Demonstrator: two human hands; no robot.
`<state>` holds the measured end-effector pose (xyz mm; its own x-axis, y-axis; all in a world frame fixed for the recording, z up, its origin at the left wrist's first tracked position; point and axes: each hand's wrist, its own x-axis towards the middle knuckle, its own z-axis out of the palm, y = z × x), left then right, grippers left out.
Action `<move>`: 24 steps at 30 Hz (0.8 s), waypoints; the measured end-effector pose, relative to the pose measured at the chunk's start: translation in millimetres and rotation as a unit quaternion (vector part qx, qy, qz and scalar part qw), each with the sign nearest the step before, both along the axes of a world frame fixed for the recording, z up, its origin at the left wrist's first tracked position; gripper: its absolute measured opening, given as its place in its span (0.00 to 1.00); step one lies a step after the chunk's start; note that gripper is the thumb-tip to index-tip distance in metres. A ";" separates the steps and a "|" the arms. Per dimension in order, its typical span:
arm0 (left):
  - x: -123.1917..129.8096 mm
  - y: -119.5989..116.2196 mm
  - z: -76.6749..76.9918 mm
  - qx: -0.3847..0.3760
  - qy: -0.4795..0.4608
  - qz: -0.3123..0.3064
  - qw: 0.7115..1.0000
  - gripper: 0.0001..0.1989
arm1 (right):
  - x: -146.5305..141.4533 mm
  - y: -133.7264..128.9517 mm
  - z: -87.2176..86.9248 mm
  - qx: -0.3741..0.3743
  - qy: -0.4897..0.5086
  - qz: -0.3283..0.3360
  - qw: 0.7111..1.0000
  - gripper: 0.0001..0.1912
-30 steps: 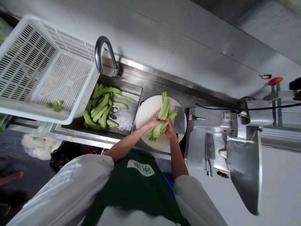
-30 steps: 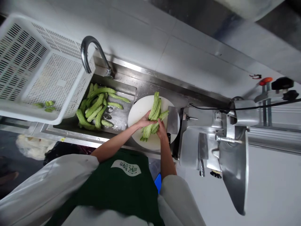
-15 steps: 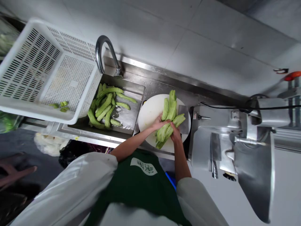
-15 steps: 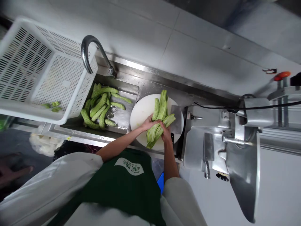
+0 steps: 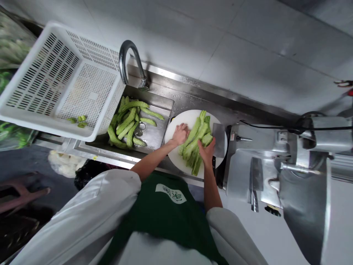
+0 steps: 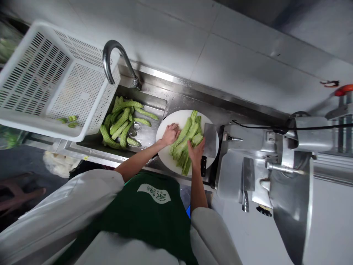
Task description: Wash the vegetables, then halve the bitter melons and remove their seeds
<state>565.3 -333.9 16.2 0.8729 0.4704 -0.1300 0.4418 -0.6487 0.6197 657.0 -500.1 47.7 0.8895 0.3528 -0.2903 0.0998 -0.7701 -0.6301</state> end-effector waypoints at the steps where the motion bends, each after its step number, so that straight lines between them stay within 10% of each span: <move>1: -10.5 7.4 -7.0 0.013 -0.014 -0.032 0.999 0.23 | -5.2 4.6 1.7 -0.038 -0.007 -0.001 0.999 0.57; 6: -74.5 9.9 -33.5 0.028 -0.079 -0.159 0.984 0.24 | -28.0 30.3 -1.8 -0.170 0.012 -0.011 0.985 0.62; 15: -157.0 4.3 -46.9 0.031 -0.107 -0.201 0.973 0.17 | -33.5 34.6 -13.2 -0.232 -0.025 0.004 0.972 0.62; 20: -225.6 12.6 -62.9 0.025 -0.005 -0.110 0.994 0.15 | -35.2 29.6 -19.8 -0.230 -0.056 0.012 0.971 0.60; 24: -244.8 14.9 -56.6 0.025 0.063 0.079 0.995 0.14 | -35.7 29.1 -18.9 -0.202 -0.066 0.009 0.977 0.62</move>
